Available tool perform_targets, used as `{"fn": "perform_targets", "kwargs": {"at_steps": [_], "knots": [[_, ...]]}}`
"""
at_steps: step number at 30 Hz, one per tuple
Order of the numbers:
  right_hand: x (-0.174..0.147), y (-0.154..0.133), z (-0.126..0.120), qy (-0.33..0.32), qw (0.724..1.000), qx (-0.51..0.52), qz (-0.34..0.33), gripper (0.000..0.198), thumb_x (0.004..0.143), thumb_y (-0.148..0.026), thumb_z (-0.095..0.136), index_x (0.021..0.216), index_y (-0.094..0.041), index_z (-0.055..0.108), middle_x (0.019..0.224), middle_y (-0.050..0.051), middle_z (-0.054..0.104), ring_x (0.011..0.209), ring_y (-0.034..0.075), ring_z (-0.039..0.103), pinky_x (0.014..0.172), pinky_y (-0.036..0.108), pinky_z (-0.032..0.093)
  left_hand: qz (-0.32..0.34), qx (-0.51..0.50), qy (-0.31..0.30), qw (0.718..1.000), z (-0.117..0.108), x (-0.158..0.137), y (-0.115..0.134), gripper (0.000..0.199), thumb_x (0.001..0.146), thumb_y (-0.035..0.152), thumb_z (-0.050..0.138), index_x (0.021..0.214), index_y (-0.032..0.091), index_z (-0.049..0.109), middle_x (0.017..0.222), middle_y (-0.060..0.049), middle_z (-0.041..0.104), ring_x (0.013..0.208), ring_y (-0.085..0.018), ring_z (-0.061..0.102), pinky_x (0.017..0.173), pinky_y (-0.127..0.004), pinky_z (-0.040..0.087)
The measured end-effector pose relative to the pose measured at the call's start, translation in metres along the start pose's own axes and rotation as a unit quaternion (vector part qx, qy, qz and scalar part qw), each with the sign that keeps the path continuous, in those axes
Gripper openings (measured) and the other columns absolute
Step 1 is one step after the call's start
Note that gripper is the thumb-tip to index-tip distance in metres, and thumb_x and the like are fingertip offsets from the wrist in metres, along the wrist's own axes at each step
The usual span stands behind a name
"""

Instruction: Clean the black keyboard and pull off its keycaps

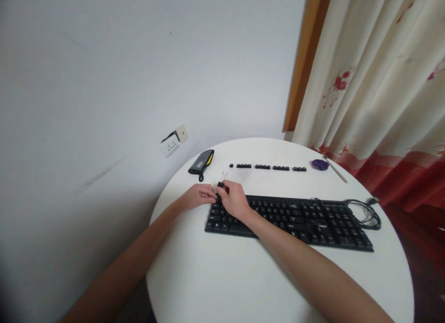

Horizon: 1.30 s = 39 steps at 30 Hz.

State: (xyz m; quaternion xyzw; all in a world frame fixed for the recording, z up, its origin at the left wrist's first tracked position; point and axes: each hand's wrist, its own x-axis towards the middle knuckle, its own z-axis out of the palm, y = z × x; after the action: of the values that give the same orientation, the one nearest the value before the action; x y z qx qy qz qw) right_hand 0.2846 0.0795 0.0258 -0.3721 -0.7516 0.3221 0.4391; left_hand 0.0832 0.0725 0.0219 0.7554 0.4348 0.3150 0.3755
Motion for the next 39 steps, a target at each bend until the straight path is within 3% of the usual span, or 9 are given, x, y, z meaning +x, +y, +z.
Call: {"fn": "perform_targets", "kwargs": {"at_steps": [7,14,20,28,35,39], "knots": [[-0.002,-0.002,-0.002,-0.070,0.995,-0.044,-0.053,0.032,0.092,-0.034,0.053,0.064,-0.019,0.054,0.059,-0.001,0.055,0.057,0.014,0.048,0.056,0.025,0.033,-0.002,0.045,-0.007,0.999,-0.003,0.000,0.004,0.018,0.076,0.033,0.072,0.082,0.016,0.073,0.073,0.000,0.059,0.069,-0.013,0.055,0.065,-0.024,0.043],[-0.006,-0.005,-0.001,-0.097,0.974,-0.152,-0.134,0.022,0.094,-0.030,0.052,0.076,-0.019,0.060,0.076,0.005,0.062,0.073,0.017,0.055,0.068,0.026,0.036,-0.039,-0.040,-0.025,0.998,-0.001,-0.001,-0.004,0.025,0.072,0.036,0.075,0.081,0.014,0.066,0.075,-0.001,0.063,0.074,-0.015,0.060,0.069,-0.026,0.047],[0.000,0.002,0.001,-0.072,0.996,-0.031,-0.042,0.031,0.093,-0.032,0.050,0.068,-0.016,0.058,0.063,0.000,0.059,0.060,0.013,0.050,0.058,0.023,0.035,-0.018,-0.006,-0.015,1.000,0.001,-0.001,0.002,0.025,0.075,0.037,0.072,0.078,0.013,0.067,0.077,-0.002,0.063,0.076,-0.015,0.061,0.073,-0.027,0.049],[0.007,0.010,0.000,-0.029,0.991,0.106,0.073,0.035,0.091,-0.035,0.049,0.064,-0.015,0.059,0.051,-0.002,0.056,0.044,0.010,0.049,0.051,0.023,0.039,-0.003,0.016,0.014,1.000,0.010,-0.002,0.008,0.023,0.078,0.032,0.070,0.091,0.013,0.069,0.079,-0.003,0.063,0.070,-0.013,0.057,0.067,-0.025,0.047],[0.003,0.007,0.000,0.016,0.994,0.105,0.033,0.030,0.092,-0.037,0.049,0.075,-0.016,0.061,0.064,0.000,0.062,0.059,0.013,0.059,0.059,0.024,0.044,0.088,0.126,0.090,0.984,0.009,-0.002,0.015,0.017,0.083,0.027,0.068,0.096,0.017,0.068,0.085,-0.004,0.064,0.076,-0.014,0.058,0.072,-0.026,0.047],[0.002,0.007,0.002,-0.002,0.990,0.136,0.044,0.028,0.093,-0.039,0.048,0.080,-0.016,0.059,0.070,0.002,0.065,0.063,0.015,0.063,0.057,0.023,0.046,0.117,0.140,0.107,0.977,0.009,-0.001,0.019,0.015,0.083,0.025,0.068,0.096,0.018,0.068,0.088,-0.004,0.064,0.078,-0.014,0.059,0.075,-0.027,0.047]]}}
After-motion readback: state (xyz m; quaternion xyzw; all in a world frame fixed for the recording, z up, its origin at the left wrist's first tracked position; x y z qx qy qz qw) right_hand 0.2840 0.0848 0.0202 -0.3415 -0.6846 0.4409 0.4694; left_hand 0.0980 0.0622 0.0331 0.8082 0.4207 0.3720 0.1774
